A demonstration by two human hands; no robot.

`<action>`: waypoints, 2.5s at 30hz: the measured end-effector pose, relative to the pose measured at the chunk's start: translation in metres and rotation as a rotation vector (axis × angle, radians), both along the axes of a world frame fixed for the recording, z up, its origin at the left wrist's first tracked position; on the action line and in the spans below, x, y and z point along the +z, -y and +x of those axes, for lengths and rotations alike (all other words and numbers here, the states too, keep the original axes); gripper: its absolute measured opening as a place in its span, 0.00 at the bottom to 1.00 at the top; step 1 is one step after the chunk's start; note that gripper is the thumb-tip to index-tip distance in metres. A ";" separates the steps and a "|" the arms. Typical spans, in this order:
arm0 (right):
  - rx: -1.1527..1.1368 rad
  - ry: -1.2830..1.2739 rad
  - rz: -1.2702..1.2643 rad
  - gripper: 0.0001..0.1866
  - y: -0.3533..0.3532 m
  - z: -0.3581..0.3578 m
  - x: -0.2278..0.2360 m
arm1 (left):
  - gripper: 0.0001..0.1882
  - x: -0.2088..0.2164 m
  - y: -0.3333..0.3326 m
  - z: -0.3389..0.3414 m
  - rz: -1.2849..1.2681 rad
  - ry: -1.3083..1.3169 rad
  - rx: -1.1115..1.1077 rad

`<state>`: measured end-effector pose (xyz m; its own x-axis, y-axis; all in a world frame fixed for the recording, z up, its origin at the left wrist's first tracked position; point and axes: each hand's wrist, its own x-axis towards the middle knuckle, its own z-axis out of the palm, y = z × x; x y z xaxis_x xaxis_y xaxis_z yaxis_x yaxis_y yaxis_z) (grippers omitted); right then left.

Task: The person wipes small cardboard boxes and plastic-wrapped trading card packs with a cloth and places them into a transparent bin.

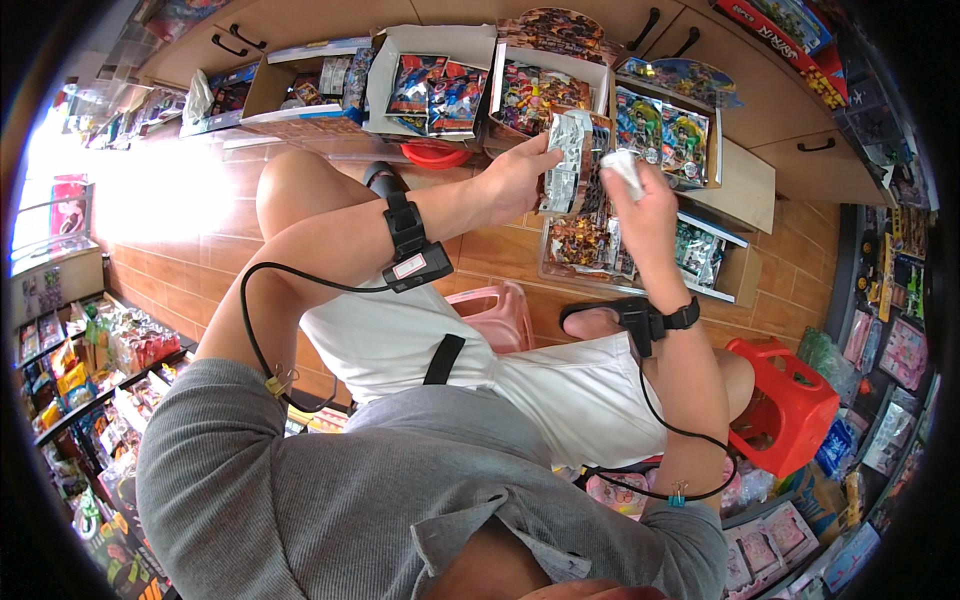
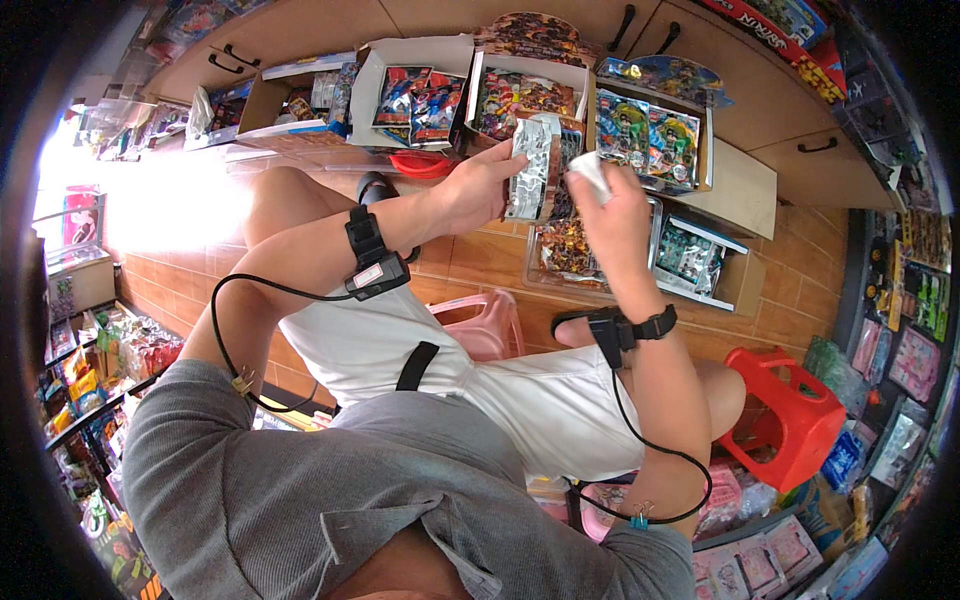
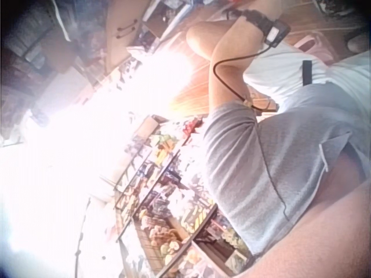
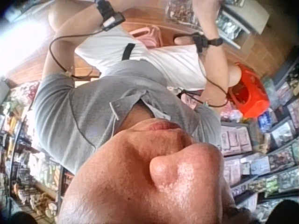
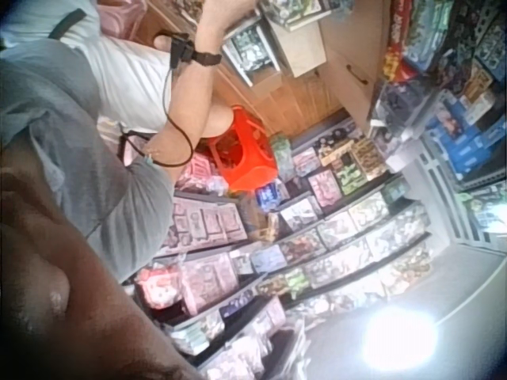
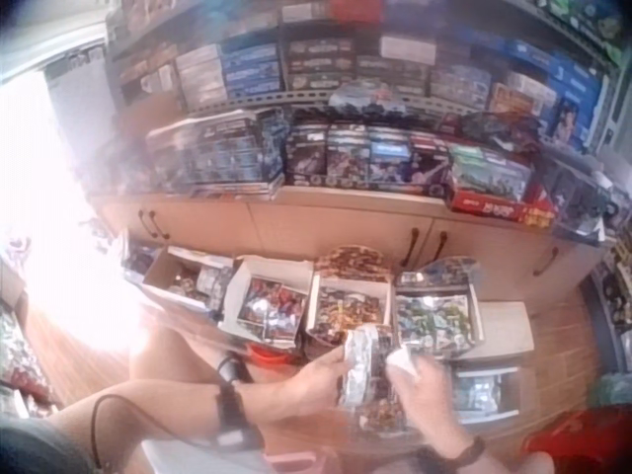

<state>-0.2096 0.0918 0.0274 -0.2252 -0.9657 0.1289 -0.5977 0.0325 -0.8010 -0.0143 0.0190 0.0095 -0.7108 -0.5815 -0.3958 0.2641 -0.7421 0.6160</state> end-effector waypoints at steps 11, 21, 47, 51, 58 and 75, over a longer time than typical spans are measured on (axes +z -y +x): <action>-0.066 0.239 0.068 0.17 0.001 0.005 -0.014 | 0.35 0.008 -0.013 -0.004 -0.158 0.034 -0.049; -0.301 0.667 0.100 0.11 0.063 -0.001 -0.023 | 0.32 0.003 0.000 0.009 -0.320 0.584 -0.161; 0.445 0.467 0.438 0.14 0.100 -0.014 -0.041 | 0.25 -0.005 -0.017 0.048 -1.483 0.898 -1.354; 0.529 0.426 0.648 0.16 0.078 -0.032 -0.061 | 0.24 0.009 -0.015 0.048 -1.486 0.874 -1.338; 0.372 -0.301 0.856 0.15 0.031 -0.091 -0.180 | 0.24 -0.005 -0.016 0.045 -1.489 0.871 -1.370; 0.392 -0.690 1.007 0.19 -0.017 -0.128 -0.249 | 0.26 -0.012 -0.014 0.020 -1.473 0.837 -1.397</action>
